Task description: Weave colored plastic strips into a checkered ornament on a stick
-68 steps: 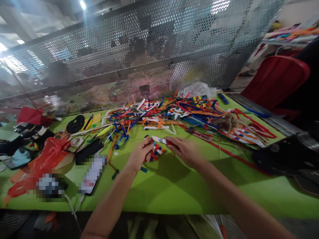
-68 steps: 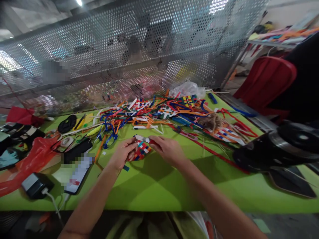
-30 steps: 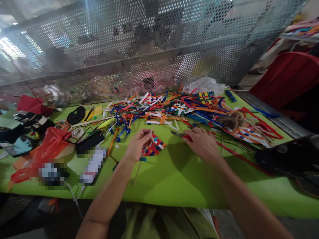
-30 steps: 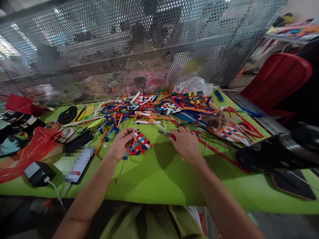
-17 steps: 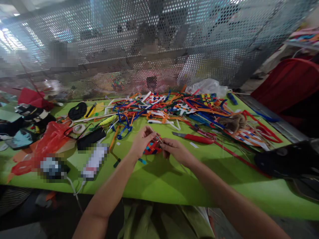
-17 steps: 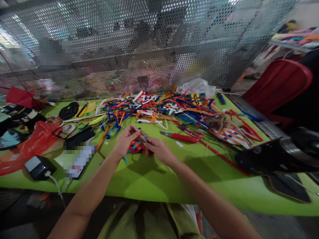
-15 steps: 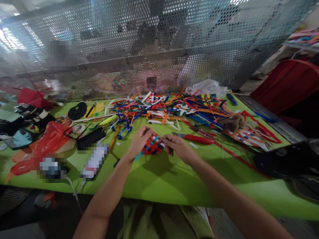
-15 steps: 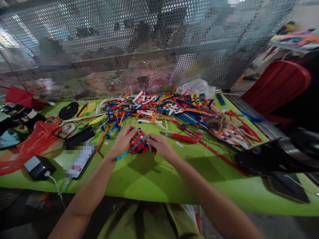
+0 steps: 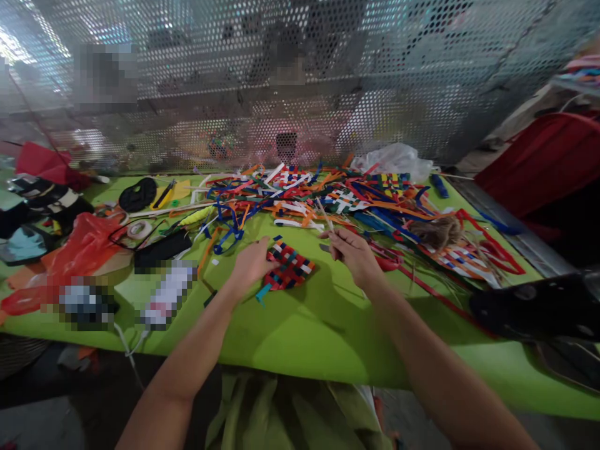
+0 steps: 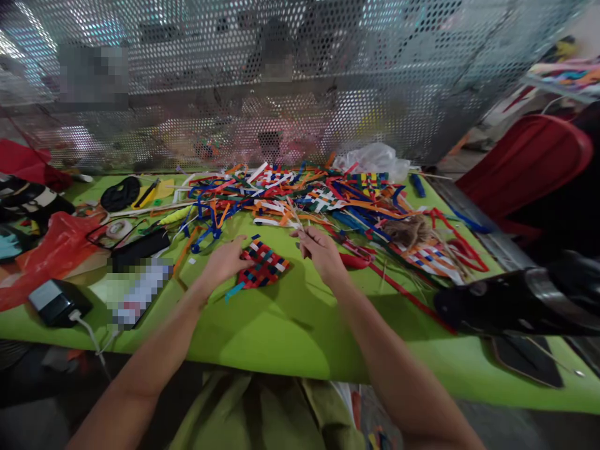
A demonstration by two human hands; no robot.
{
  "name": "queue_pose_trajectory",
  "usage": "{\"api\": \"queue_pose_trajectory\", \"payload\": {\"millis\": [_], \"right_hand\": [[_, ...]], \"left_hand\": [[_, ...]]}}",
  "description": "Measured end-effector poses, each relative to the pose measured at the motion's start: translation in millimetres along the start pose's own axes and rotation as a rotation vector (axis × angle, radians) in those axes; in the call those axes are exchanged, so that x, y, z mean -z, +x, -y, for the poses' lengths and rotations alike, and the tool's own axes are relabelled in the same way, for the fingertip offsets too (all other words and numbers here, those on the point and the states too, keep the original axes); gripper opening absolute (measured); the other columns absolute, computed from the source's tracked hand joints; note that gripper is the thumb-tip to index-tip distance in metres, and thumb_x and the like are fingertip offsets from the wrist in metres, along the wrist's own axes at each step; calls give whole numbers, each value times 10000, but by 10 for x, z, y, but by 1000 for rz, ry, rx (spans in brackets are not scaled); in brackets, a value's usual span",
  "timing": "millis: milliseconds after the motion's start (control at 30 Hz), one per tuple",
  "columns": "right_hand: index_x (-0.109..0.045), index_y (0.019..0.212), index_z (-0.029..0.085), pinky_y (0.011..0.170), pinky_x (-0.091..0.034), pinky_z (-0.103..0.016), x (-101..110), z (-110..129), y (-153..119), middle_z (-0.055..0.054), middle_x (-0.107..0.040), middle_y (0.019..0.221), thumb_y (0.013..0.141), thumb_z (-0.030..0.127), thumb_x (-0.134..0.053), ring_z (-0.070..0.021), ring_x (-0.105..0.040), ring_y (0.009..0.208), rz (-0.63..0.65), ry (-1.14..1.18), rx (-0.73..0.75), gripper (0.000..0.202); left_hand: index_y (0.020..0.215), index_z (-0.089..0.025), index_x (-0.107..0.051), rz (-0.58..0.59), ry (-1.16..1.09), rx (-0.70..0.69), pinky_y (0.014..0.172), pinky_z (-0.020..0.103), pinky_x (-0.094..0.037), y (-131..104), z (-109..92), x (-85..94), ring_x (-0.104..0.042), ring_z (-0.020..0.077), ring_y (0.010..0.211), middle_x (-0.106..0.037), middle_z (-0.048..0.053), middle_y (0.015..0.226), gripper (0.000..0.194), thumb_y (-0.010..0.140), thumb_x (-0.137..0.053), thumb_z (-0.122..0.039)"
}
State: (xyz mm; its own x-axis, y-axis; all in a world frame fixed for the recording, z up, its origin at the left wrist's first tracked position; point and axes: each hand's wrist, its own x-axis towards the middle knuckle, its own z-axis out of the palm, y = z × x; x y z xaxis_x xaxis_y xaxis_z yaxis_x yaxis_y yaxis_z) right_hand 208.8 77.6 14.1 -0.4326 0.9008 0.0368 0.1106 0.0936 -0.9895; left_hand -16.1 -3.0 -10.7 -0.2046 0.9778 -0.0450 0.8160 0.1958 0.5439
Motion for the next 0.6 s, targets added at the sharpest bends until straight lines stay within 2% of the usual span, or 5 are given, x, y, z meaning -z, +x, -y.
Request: {"api": "queue_pose_trajectory", "payload": {"millis": [167,267,433,500,600], "right_hand": [[-639,932,196,490,-306,-248,9,6,5,-11,-571,704,831,526,-575,-120,-471,592,-25,-48,-23,351],[-611,978,209,508,-318,-244,-41,-14,-12,-36,-643,858,815,511,-593,-122,-490,641,-48,-78,-24,344],[-573,1045,199,501,-308,-245,-177,13,-100,-45,-673,884,815,456,-603,-111,-473,610,141,17,-85,346],[-581,971,197,501,-307,-245,-222,23,-121,-30,-654,839,789,415,-630,-107,-461,602,177,85,-68,289],[-566,860,201,479,-270,-240,-238,26,-127,18,-575,720,765,387,-651,-86,-367,533,124,131,-46,226]], "left_hand": [[851,-182,-637,0,-473,7,666,283,-422,65,2,37,-600,205,732,-661,53,805,248,725,-722,-377],[956,-181,-603,-99,-846,56,628,261,-447,81,-37,47,-583,150,680,-657,36,830,301,748,-709,-371],[1098,-204,-595,-177,-1176,93,602,254,-493,20,-186,-17,-630,146,699,-696,51,905,451,712,-766,-363],[1098,-202,-607,-138,-1251,96,596,253,-509,-24,-247,-61,-650,153,721,-711,57,947,480,688,-786,-379],[984,-146,-658,37,-1319,144,550,250,-512,-83,-311,-123,-661,156,677,-730,87,906,476,650,-801,-453]]}}
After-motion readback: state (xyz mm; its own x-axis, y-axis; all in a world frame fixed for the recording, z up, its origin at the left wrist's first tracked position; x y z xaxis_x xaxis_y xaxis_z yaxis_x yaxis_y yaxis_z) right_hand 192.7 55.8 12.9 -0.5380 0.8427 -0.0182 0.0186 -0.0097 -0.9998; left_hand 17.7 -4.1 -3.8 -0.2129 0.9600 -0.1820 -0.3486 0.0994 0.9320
